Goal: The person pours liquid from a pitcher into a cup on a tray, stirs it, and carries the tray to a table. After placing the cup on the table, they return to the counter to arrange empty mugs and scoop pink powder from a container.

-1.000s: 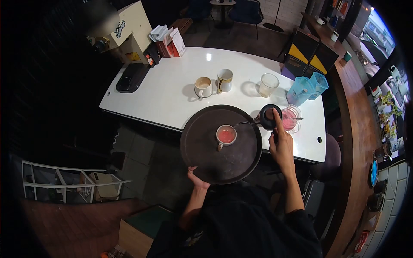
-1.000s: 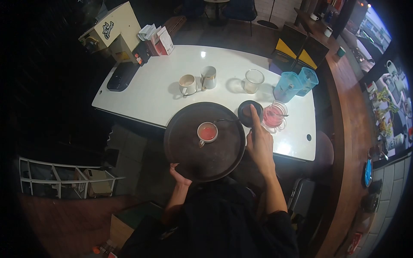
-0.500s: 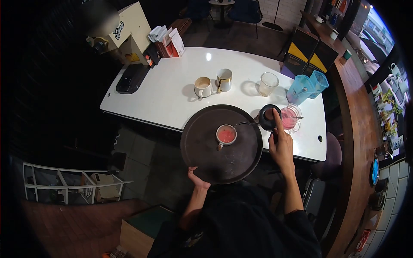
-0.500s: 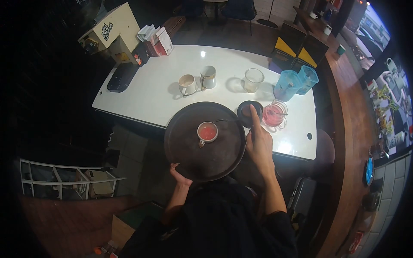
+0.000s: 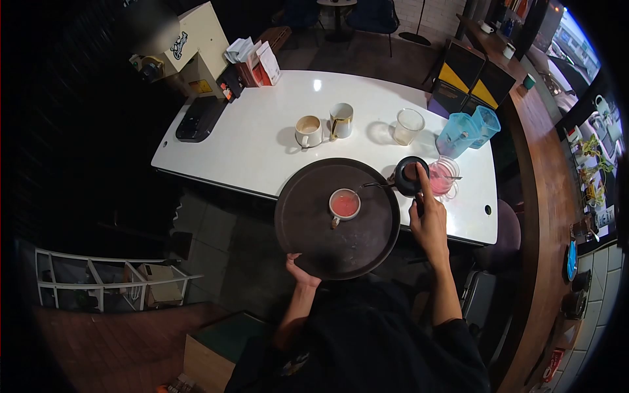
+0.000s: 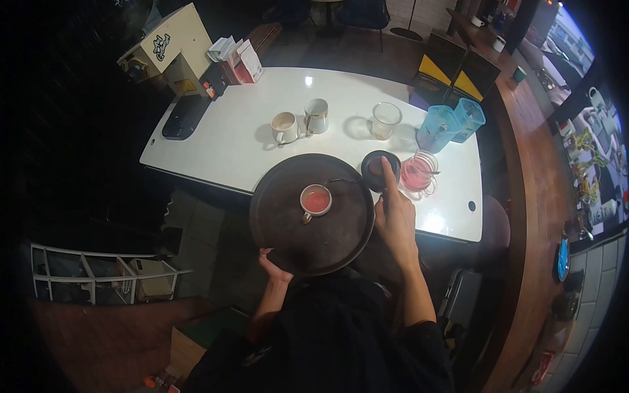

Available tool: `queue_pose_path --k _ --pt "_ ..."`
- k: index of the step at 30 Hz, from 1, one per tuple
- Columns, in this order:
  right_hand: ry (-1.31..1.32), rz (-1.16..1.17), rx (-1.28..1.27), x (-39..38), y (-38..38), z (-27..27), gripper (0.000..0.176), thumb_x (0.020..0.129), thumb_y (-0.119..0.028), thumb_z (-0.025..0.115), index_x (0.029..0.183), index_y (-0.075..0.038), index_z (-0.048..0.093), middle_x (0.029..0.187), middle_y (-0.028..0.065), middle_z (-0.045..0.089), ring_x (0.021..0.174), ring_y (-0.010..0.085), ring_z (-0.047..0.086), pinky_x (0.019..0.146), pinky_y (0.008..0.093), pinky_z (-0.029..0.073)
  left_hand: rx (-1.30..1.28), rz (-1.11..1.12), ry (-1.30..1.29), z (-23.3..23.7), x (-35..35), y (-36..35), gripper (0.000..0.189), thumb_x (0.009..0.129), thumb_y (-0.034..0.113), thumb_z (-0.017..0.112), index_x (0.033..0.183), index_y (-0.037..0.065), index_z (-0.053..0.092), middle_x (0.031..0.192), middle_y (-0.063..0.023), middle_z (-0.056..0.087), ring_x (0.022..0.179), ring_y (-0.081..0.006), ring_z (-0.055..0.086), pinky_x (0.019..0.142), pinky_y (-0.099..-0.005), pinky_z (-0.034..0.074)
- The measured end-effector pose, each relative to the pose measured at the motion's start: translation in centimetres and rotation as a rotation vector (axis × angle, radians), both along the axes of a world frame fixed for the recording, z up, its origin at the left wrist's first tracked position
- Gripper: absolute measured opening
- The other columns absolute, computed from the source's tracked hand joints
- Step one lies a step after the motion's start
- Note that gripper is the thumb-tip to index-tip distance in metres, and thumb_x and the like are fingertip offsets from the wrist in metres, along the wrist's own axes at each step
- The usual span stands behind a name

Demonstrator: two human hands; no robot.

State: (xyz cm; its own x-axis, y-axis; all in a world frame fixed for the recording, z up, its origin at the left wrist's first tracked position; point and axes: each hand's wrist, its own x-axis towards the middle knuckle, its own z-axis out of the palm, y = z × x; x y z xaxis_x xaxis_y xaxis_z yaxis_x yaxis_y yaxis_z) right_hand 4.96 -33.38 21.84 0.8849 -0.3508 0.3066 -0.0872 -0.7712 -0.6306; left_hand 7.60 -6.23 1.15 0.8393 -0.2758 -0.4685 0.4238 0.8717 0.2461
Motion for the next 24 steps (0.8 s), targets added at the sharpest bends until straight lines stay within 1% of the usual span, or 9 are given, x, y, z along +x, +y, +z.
queue_pose_path --k 6,8,9,11,14,21,23,24 --pt "-0.028 0.012 -0.005 0.0 0.0 -0.5 0.086 0.072 0.008 0.052 0.149 -0.017 0.022 0.084 0.0229 0.063 0.071 0.0398 0.061 0.065 0.0458 0.045 0.008 0.002 -0.013 -0.2 -0.1 0.2 0.047 0.069 0.034 0.054 0.109 0.010 0.059 0.111 -0.0034 0.060 0.103 -0.0274 0.056 0.091 -0.0419 0.045" --pt "-0.026 0.014 -0.006 0.0 0.2 -0.2 0.086 0.072 0.008 0.052 0.149 -0.017 0.022 0.083 0.0227 0.062 0.071 0.0397 0.061 0.065 0.0459 0.045 -0.040 0.022 -0.023 -0.8 -0.1 0.5 0.048 0.069 0.033 0.055 0.110 0.010 0.058 0.112 -0.0036 0.060 0.104 -0.0275 0.056 0.092 -0.0421 0.045" --pt "0.004 0.006 0.001 -0.1 0.3 -0.1 0.086 0.072 0.008 0.052 0.149 -0.018 0.022 0.083 0.0224 0.062 0.071 0.0395 0.061 0.065 0.0458 0.045 -0.039 0.022 -0.024 -0.2 -0.1 0.3 0.048 0.069 0.033 0.055 0.110 0.010 0.058 0.112 -0.0036 0.060 0.104 -0.0275 0.056 0.092 -0.0421 0.045" --pt "0.031 0.001 0.009 0.0 0.2 -0.2 0.086 0.073 0.008 0.052 0.149 -0.018 0.022 0.083 0.0221 0.062 0.071 0.0392 0.061 0.065 0.0458 0.045 -0.013 -0.001 -0.023 1.1 0.0 -0.2 0.041 0.071 0.032 0.052 0.103 0.009 0.059 0.107 -0.0058 0.061 0.101 -0.0283 0.058 0.091 -0.0411 0.046" --pt "-0.004 0.012 0.013 0.0 0.2 -0.3 0.086 0.073 0.008 0.052 0.149 -0.018 0.022 0.082 0.0219 0.061 0.070 0.0387 0.061 0.066 0.0452 0.045 -0.032 0.015 -0.026 -0.6 0.1 0.1 0.041 0.071 0.033 0.051 0.103 0.008 0.059 0.107 -0.0060 0.061 0.100 -0.0284 0.058 0.091 -0.0409 0.046" --pt "-0.009 -0.001 0.068 0.0 0.2 -0.3 0.085 0.074 0.008 0.053 0.148 -0.021 0.024 0.080 0.0207 0.061 0.071 0.0377 0.061 0.066 0.0439 0.046 -0.062 -0.019 -0.073 -0.3 0.2 0.0 0.044 0.072 0.034 0.051 0.106 0.007 0.059 0.109 -0.0068 0.061 0.101 -0.0289 0.058 0.090 -0.0417 0.047" --pt "-0.013 -0.002 0.069 0.0 0.4 -0.1 0.084 0.074 0.008 0.052 0.148 -0.021 0.024 0.079 0.0205 0.061 0.071 0.0377 0.061 0.066 0.0440 0.045 -0.033 0.008 -0.014 -0.1 0.0 0.2 0.045 0.072 0.034 0.051 0.106 0.006 0.059 0.110 -0.0072 0.061 0.101 -0.0292 0.058 0.090 -0.0418 0.047" --pt "0.005 -0.007 0.067 0.0 0.4 0.1 0.084 0.075 0.008 0.052 0.148 -0.020 0.024 0.082 0.0213 0.062 0.071 0.0382 0.061 0.067 0.0440 0.046 -0.033 0.007 -0.015 0.1 0.0 0.2 0.045 0.072 0.034 0.051 0.106 0.006 0.059 0.110 -0.0072 0.061 0.101 -0.0292 0.058 0.090 -0.0418 0.047"
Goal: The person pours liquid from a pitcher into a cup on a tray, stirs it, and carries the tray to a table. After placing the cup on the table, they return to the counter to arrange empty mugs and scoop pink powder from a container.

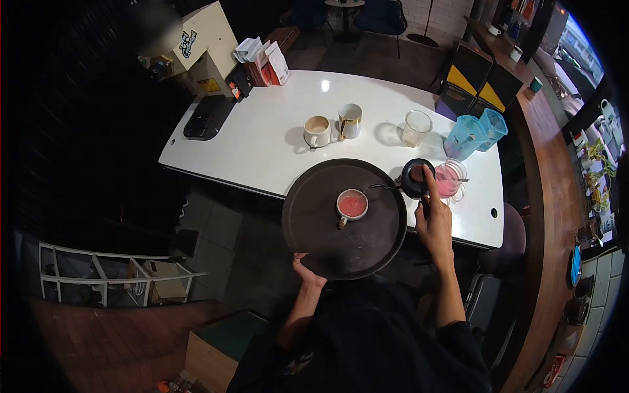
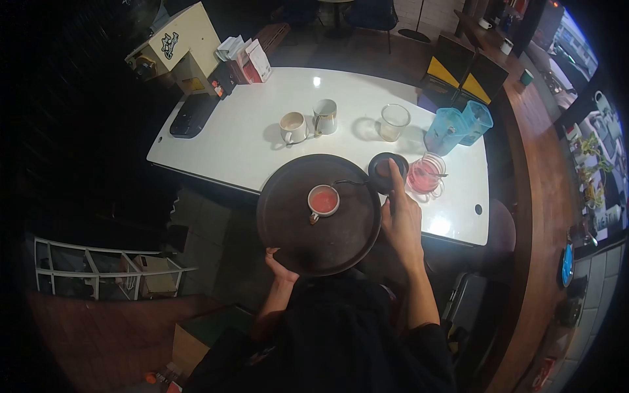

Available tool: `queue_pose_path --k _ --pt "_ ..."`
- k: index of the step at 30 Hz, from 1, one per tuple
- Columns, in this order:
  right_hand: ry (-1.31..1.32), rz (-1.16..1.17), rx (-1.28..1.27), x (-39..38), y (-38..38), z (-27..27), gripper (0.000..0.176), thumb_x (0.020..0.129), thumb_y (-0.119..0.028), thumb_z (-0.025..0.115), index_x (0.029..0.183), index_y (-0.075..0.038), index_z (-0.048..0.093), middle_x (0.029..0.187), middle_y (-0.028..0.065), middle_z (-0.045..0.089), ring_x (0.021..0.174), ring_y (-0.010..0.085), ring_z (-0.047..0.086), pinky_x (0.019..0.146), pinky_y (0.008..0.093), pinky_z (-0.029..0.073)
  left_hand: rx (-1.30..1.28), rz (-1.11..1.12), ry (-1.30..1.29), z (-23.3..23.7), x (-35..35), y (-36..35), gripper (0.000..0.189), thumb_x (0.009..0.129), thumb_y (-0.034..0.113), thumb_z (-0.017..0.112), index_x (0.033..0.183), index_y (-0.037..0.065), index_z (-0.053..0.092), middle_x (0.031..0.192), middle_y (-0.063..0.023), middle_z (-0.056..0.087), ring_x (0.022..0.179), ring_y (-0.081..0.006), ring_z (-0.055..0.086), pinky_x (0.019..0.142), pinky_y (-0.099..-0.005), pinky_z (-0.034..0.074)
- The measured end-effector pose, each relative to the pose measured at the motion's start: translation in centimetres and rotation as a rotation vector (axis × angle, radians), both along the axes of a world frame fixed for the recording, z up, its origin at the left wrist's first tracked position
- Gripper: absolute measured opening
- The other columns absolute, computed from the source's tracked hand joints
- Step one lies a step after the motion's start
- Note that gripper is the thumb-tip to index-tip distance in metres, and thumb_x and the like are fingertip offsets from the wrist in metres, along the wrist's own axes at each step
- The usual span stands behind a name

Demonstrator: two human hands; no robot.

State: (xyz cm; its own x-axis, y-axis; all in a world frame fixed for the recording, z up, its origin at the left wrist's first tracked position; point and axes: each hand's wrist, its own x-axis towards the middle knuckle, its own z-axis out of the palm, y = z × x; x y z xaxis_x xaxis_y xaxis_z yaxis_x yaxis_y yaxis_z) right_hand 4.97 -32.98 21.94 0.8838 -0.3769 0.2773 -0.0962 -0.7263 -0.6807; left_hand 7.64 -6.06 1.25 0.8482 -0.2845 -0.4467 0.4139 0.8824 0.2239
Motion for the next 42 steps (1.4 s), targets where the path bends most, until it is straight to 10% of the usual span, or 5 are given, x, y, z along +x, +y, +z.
queue_pose_path --k 11,14,29,42 --pt "-0.037 0.020 0.203 0.7 -1.1 -3.3 0.076 0.079 0.009 0.050 0.147 -0.016 0.025 0.118 0.0258 0.059 0.087 0.0401 0.065 0.077 0.0428 0.050 -0.015 -0.021 -0.026 -0.5 0.0 -0.1 0.043 0.072 0.035 0.052 0.105 0.009 0.059 0.111 -0.0058 0.060 0.103 -0.0283 0.057 0.091 -0.0418 0.046" --pt "-0.035 0.075 0.433 0.4 -1.3 -4.4 0.076 0.080 0.011 0.049 0.147 -0.011 0.024 0.138 0.0211 0.045 0.087 0.0201 0.063 0.076 0.0327 0.049 0.026 -0.018 -0.009 -0.3 0.0 0.1 0.043 0.071 0.037 0.053 0.104 0.011 0.059 0.111 -0.0042 0.060 0.104 -0.0278 0.056 0.091 -0.0417 0.045" --pt "-0.059 -0.294 0.384 -8.4 -9.0 -9.0 0.075 0.081 0.014 0.049 0.147 -0.011 0.024 0.137 0.0202 0.044 0.112 0.0228 0.054 0.091 0.0325 0.045 0.119 -0.045 0.038 1.4 0.1 0.0 0.054 0.070 0.037 0.052 0.115 0.009 0.057 0.111 -0.0076 0.059 0.102 -0.0309 0.056 0.087 -0.0444 0.047" --pt "-0.052 -0.481 0.247 -10.0 -13.5 -11.4 0.076 0.083 0.009 0.052 0.148 -0.018 0.025 0.118 0.0213 0.059 0.078 0.0204 0.063 0.071 0.0308 0.048 0.155 -0.063 -0.006 2.1 0.4 0.0 0.062 0.072 0.041 0.050 0.123 0.006 0.052 0.124 -0.0130 0.055 0.113 -0.0348 0.053 0.096 -0.0487 0.043"
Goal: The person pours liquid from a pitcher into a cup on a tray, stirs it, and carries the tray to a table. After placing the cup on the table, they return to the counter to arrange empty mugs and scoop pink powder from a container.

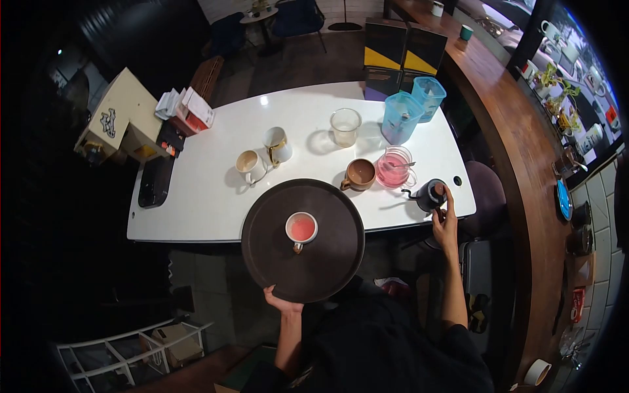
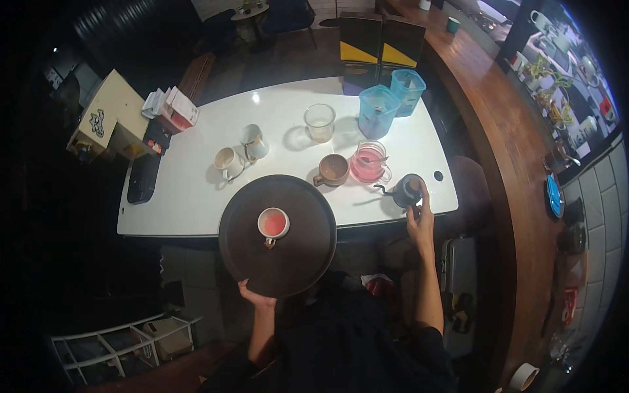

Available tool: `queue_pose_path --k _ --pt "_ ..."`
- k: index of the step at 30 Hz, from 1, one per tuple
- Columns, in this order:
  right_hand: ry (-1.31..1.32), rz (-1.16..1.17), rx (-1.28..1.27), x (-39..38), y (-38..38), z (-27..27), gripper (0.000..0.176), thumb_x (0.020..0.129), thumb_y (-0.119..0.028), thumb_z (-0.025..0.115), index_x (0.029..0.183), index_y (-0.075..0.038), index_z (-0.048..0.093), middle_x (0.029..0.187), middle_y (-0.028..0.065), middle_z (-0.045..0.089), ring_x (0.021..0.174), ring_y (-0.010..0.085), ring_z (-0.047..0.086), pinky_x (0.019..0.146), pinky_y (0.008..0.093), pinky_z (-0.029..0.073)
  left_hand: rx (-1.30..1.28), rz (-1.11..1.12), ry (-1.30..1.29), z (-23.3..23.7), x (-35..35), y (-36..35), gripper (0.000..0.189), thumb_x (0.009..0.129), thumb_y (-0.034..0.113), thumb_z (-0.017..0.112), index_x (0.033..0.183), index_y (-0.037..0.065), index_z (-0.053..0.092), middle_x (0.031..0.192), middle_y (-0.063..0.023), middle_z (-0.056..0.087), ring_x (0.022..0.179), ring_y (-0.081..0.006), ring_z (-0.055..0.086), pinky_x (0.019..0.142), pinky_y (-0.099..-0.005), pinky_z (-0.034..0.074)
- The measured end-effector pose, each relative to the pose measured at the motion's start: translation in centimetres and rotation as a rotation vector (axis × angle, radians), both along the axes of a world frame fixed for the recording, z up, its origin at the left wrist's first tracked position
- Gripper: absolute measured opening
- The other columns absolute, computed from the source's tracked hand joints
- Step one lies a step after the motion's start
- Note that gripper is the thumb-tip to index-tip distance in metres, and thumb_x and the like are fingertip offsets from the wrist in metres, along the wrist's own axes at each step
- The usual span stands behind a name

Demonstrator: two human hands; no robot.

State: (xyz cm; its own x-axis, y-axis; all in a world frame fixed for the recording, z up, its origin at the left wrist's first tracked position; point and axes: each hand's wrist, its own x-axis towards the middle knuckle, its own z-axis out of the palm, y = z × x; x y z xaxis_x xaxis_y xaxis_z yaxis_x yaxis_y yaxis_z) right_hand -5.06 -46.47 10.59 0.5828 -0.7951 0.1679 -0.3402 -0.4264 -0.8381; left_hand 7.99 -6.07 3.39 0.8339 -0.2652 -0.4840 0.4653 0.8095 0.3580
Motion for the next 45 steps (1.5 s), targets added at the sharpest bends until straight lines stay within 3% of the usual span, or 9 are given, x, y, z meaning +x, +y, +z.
queue_pose_path --k 5,7,10,13,17,27,39,43,45 --pt "0.096 0.049 -0.058 0.3 -1.2 1.8 0.077 0.083 0.007 0.052 0.149 -0.019 0.022 0.067 0.0137 0.059 0.053 0.0188 0.053 0.060 0.0329 0.044 0.055 0.011 0.023 -0.6 1.0 0.2 0.059 0.071 0.040 0.051 0.121 0.007 0.054 0.123 -0.0122 0.056 0.113 -0.0347 0.053 0.096 -0.0494 0.043" --pt "0.185 0.065 0.014 0.3 -2.0 2.4 0.075 0.086 0.000 0.057 0.149 -0.018 0.021 0.080 0.0195 0.060 0.062 0.0266 0.056 0.065 0.0376 0.046 0.050 0.026 0.027 -0.4 1.1 -0.3 0.059 0.071 0.039 0.052 0.120 0.007 0.055 0.123 -0.0118 0.057 0.112 -0.0346 0.054 0.096 -0.0496 0.043" --pt "0.447 -0.106 -0.558 1.6 -2.0 4.1 0.057 0.091 -0.021 0.058 0.141 -0.008 0.035 0.106 0.0296 0.051 0.093 0.0443 0.051 0.081 0.0506 0.042 0.067 0.037 0.005 0.5 1.0 -1.0 0.058 0.071 0.039 0.051 0.119 0.007 0.055 0.122 -0.0123 0.057 0.112 -0.0347 0.054 0.097 -0.0496 0.042" --pt "0.091 -0.157 -0.564 4.9 -1.4 6.1 0.032 0.091 -0.019 0.057 0.116 0.002 0.052 0.097 0.0248 0.053 0.089 0.0375 0.053 0.078 0.0443 0.044 0.098 0.077 0.055 0.6 0.8 -1.1 0.057 0.072 0.039 0.051 0.118 0.006 0.055 0.122 -0.0130 0.057 0.113 -0.0349 0.054 0.097 -0.0494 0.042" --pt "0.143 0.049 -0.396 9.1 -1.4 5.2 0.026 0.090 -0.023 0.059 0.082 0.002 0.056 0.071 0.0199 0.057 0.066 0.0365 0.057 0.061 0.0445 0.043 0.065 0.070 0.062 -1.2 1.0 -0.7 0.055 0.073 0.040 0.050 0.116 0.006 0.055 0.121 -0.0135 0.057 0.112 -0.0351 0.054 0.096 -0.0491 0.043" --pt "0.332 -0.049 -0.376 11.6 -1.9 3.6 0.033 0.091 -0.030 0.057 0.079 0.001 0.058 0.071 0.0229 0.063 0.070 0.0436 0.062 0.061 0.0512 0.046 0.151 0.150 0.042 1.3 0.7 -2.0 0.050 0.076 0.035 0.051 0.115 0.005 0.056 0.118 -0.0122 0.059 0.109 -0.0340 0.056 0.093 -0.0475 0.045" --pt "0.097 -0.006 -0.378 12.6 -3.4 3.2 0.030 0.093 -0.014 0.053 0.071 0.003 0.044 0.053 0.0142 0.039 0.047 0.0186 0.032 0.046 0.0368 0.028 0.307 0.193 0.172 -0.6 1.3 -0.9 0.039 0.088 0.031 0.047 0.106 -0.001 0.057 0.105 -0.0123 0.062 0.099 -0.0269 0.060 0.087 -0.0384 0.049" --pt "0.043 0.005 -0.414 12.6 -2.1 5.9 0.029 0.094 -0.014 0.052 0.072 0.003 0.044 0.053 0.0127 0.036 0.049 0.0168 0.030 0.046 0.0359 0.027 0.537 0.252 0.023 -0.8 1.4 -1.2 0.035 0.090 0.018 0.048 0.119 -0.002 0.051 0.111 -0.0124 0.057 0.101 -0.0255 0.058 0.088 -0.0372 0.049" --pt "0.132 0.009 -0.429 12.3 -1.0 8.3 0.023 0.093 -0.012 0.048 0.075 0.003 0.047 0.065 0.0241 0.050 0.058 0.0424 0.048 0.054 0.0444 0.037 0.682 0.248 -0.043 0.8 1.7 -1.6 0.038 0.089 0.013 0.050 0.125 -0.001 0.048 0.113 -0.0126 0.055 0.103 -0.0249 0.057 0.089 -0.0369 0.049"
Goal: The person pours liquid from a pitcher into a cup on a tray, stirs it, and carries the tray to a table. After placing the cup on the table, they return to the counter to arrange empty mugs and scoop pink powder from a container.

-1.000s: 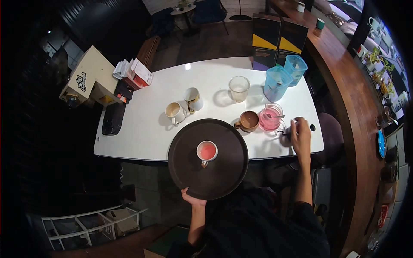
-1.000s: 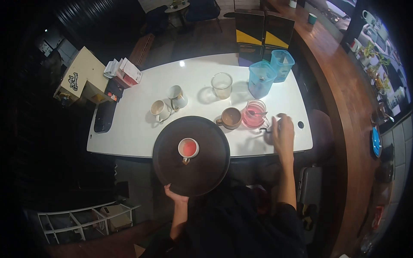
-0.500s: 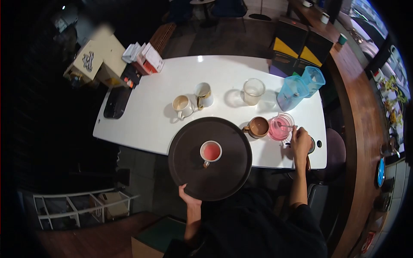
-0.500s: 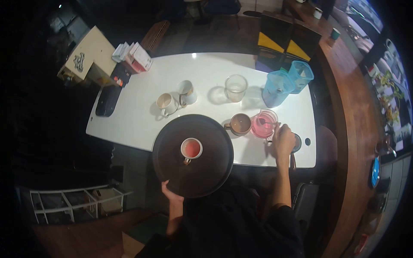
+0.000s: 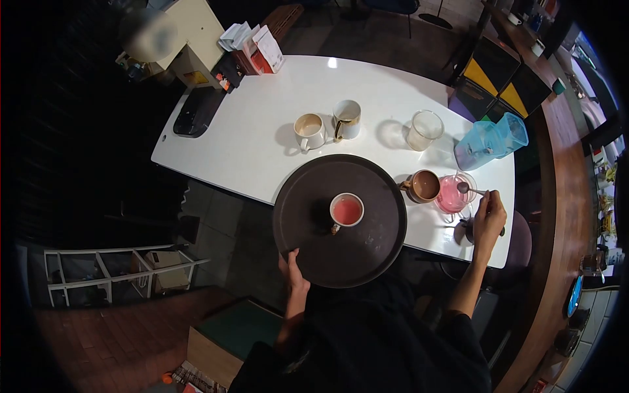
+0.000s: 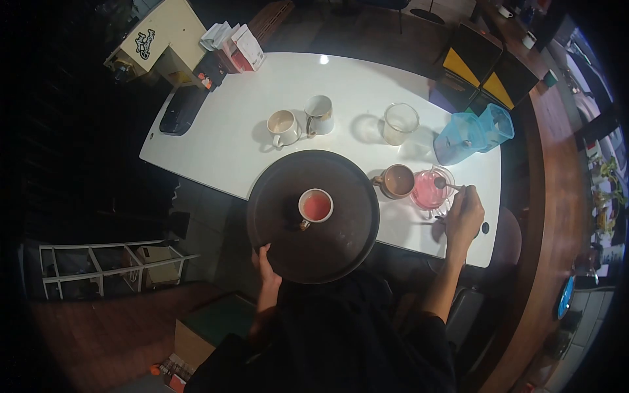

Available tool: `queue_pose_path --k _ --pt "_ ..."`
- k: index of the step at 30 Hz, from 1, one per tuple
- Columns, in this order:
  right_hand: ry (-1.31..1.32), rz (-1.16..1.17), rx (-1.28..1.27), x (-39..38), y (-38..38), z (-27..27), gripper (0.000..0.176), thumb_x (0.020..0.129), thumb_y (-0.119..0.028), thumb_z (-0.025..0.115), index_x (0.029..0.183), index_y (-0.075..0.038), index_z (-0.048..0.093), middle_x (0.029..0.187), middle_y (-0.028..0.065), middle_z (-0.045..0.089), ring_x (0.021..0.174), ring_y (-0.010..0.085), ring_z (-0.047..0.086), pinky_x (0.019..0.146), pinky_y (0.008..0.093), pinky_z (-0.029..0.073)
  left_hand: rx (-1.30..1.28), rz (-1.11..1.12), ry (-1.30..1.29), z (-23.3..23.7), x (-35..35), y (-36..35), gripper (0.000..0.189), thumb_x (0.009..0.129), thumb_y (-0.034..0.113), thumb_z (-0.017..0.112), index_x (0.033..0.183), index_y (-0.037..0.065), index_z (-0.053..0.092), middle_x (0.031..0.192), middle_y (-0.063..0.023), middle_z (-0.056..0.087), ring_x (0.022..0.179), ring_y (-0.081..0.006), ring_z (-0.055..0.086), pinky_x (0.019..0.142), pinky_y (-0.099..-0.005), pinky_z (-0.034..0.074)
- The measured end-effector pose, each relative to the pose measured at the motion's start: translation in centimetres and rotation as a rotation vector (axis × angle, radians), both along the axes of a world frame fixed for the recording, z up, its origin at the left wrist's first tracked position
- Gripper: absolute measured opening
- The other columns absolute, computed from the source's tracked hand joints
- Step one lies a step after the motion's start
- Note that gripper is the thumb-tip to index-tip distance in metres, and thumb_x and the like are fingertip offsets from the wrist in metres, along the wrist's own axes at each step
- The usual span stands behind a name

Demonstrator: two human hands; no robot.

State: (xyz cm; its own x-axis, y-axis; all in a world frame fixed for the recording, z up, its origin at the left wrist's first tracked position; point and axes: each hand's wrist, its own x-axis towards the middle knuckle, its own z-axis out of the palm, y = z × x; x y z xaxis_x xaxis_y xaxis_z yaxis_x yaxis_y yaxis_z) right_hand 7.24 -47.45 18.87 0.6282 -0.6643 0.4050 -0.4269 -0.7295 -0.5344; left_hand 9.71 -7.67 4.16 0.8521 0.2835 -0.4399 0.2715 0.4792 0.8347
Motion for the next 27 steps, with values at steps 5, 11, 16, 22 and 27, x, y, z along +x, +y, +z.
queue_pose_path --k 5,11,16,22,27 --pt "-0.229 0.076 -0.120 -0.2 2.5 3.8 0.016 0.091 -0.005 0.054 0.080 0.005 0.053 0.062 0.0119 0.046 0.051 0.0165 0.041 0.049 0.0331 0.033 0.140 0.054 0.196 1.6 0.2 -0.9 0.054 0.089 0.010 0.055 0.140 0.007 0.035 0.124 -0.0141 0.050 0.110 -0.0223 0.054 0.091 -0.0374 0.047" --pt "-0.340 0.251 0.138 0.9 7.2 3.0 0.016 0.092 -0.005 0.055 0.078 0.004 0.055 0.060 0.0038 0.048 0.055 0.0081 0.043 0.048 0.0258 0.033 0.088 -0.019 0.100 0.5 0.3 -0.4 0.053 0.091 0.007 0.054 0.140 0.007 0.034 0.125 -0.0142 0.049 0.111 -0.0225 0.054 0.092 -0.0372 0.046" --pt "-0.178 0.594 0.357 3.9 13.1 0.0 0.012 0.087 -0.003 0.059 0.079 0.005 0.056 0.061 0.0132 0.048 0.052 0.0168 0.045 0.050 0.0337 0.037 -0.095 -0.041 0.086 -4.8 0.2 1.2 0.045 0.086 0.013 0.058 0.128 0.004 0.044 0.118 -0.0128 0.054 0.107 -0.0246 0.056 0.090 -0.0372 0.047" --pt "-0.072 0.695 0.208 5.2 15.5 -2.4 0.011 0.082 -0.003 0.062 0.075 0.003 0.056 0.066 0.0172 0.052 0.055 0.0337 0.054 0.051 0.0400 0.040 -0.228 -0.010 0.090 -6.4 0.3 1.3 0.033 0.085 0.024 0.058 0.109 0.001 0.058 0.105 -0.0100 0.062 0.101 -0.0233 0.059 0.088 -0.0355 0.049" --pt "-0.104 0.711 0.185 6.0 16.1 -3.7 0.008 0.082 -0.003 0.063 0.085 0.004 0.063 0.067 0.0156 0.055 0.056 0.0296 0.057 0.052 0.0384 0.043 -0.229 -0.015 0.070 -5.1 0.1 1.0 0.029 0.085 0.023 0.059 0.105 0.002 0.059 0.104 -0.0092 0.061 0.100 -0.0224 0.059 0.088 -0.0358 0.049"
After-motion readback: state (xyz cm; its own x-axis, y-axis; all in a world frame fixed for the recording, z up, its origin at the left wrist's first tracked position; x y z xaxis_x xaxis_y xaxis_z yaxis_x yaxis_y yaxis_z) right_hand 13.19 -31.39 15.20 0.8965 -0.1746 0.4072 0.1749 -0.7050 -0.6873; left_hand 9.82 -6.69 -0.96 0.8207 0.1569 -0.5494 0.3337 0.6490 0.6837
